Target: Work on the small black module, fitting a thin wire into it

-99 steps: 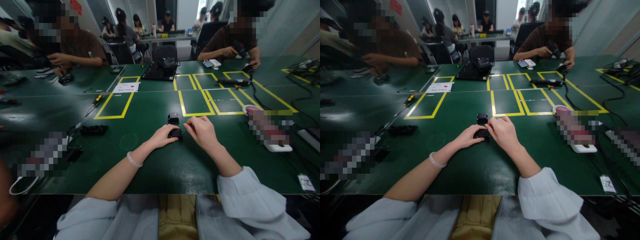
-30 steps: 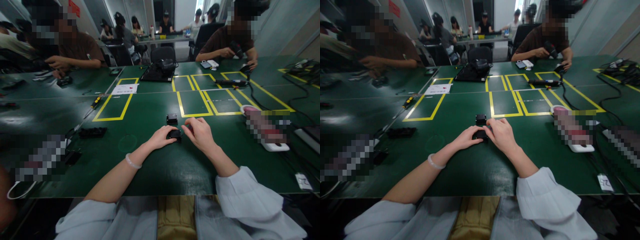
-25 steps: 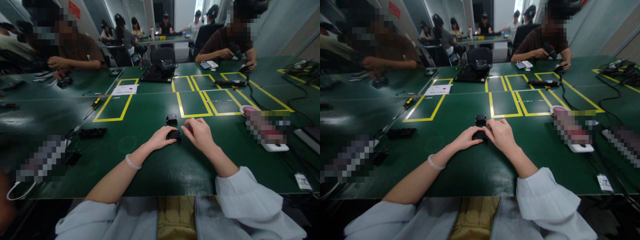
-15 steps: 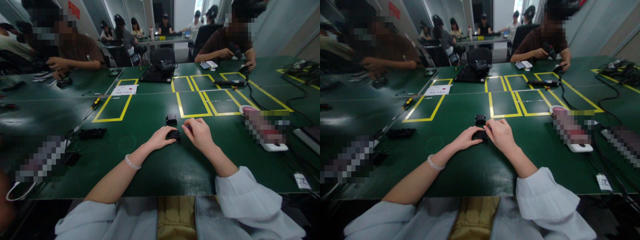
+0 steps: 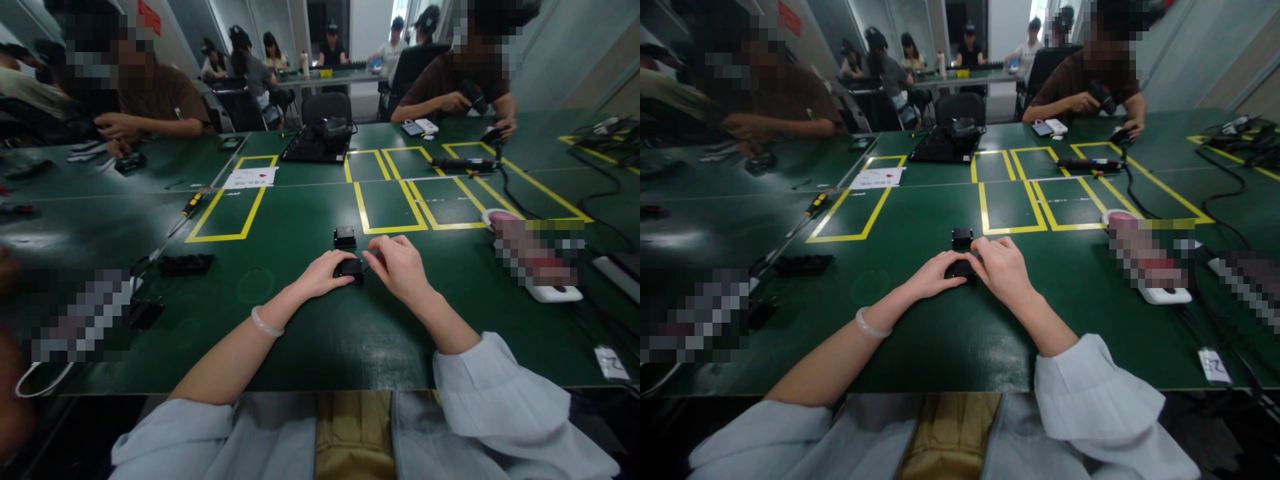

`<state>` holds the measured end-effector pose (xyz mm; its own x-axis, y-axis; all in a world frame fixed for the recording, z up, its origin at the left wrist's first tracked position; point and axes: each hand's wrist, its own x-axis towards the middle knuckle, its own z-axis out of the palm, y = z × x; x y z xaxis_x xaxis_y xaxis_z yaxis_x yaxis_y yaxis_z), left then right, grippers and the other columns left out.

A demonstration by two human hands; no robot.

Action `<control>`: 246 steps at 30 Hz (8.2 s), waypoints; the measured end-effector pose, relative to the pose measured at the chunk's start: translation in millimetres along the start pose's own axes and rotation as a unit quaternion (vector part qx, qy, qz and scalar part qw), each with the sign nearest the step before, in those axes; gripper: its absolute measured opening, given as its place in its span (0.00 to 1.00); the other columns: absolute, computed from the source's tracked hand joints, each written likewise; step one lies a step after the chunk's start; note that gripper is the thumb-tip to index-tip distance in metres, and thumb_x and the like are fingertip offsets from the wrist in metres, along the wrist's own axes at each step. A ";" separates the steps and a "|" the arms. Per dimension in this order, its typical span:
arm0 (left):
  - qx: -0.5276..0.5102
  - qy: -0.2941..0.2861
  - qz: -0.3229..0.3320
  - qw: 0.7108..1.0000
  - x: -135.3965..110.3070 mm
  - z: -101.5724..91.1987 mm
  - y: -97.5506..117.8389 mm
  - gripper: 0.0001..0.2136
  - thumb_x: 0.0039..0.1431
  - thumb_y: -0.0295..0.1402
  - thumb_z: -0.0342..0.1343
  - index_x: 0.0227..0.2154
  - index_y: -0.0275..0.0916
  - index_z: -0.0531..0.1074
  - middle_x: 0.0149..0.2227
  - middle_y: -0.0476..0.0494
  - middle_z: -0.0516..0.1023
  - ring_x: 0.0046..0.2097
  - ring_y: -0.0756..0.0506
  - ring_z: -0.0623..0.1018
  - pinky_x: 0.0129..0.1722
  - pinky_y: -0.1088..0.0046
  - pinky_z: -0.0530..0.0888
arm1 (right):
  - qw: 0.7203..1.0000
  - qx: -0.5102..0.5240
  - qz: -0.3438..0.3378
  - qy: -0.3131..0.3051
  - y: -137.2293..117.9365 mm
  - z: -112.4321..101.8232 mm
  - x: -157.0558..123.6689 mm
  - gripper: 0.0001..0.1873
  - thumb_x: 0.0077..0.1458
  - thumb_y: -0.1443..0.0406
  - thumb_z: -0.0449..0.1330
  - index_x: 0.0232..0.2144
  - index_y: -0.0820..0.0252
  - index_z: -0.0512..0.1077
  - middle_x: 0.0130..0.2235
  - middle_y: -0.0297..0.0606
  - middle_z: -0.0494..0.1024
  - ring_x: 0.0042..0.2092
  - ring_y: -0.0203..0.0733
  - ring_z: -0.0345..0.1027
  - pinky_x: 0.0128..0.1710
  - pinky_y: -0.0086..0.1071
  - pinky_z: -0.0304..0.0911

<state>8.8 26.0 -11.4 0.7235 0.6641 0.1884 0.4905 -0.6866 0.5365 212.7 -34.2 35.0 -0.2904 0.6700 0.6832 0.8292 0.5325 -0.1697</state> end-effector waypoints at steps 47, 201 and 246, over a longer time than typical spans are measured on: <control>-0.002 -0.001 0.003 1.000 0.0 1.0 -0.7 0.19 0.59 0.40 0.58 0.52 0.43 0.66 0.48 0.44 0.73 0.48 0.41 0.72 0.49 0.63 0.69 | 1.000 -0.002 0.004 0.028 3.0 3.1 -1.9 0.04 0.63 0.64 0.52 0.36 0.58 0.65 0.27 0.33 0.72 0.28 0.38 0.64 0.36 0.32 0.58; 0.017 -0.009 0.002 1.000 -0.6 1.6 -4.8 0.25 0.60 0.42 0.57 0.58 0.43 0.63 0.49 0.41 0.72 0.50 0.40 0.71 0.48 0.64 0.69 | 0.999 0.016 0.027 0.018 3.5 2.7 -2.6 0.05 0.61 0.65 0.50 0.37 0.57 0.65 0.27 0.34 0.72 0.29 0.40 0.63 0.36 0.34 0.59; 0.008 -0.005 0.001 1.000 -0.1 2.8 -5.5 0.25 0.60 0.41 0.57 0.59 0.43 0.63 0.49 0.40 0.72 0.49 0.40 0.71 0.48 0.64 0.68 | 1.000 -0.007 -0.006 0.024 6.3 0.6 -2.6 0.09 0.63 0.60 0.52 0.32 0.57 0.67 0.26 0.33 0.72 0.28 0.38 0.64 0.38 0.33 0.57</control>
<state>7.4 28.9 -16.7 0.7294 0.6593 0.1823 0.4963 -0.6934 0.5223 218.4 -32.2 31.8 -0.2766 0.6376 0.7190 0.8328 0.5324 -0.1518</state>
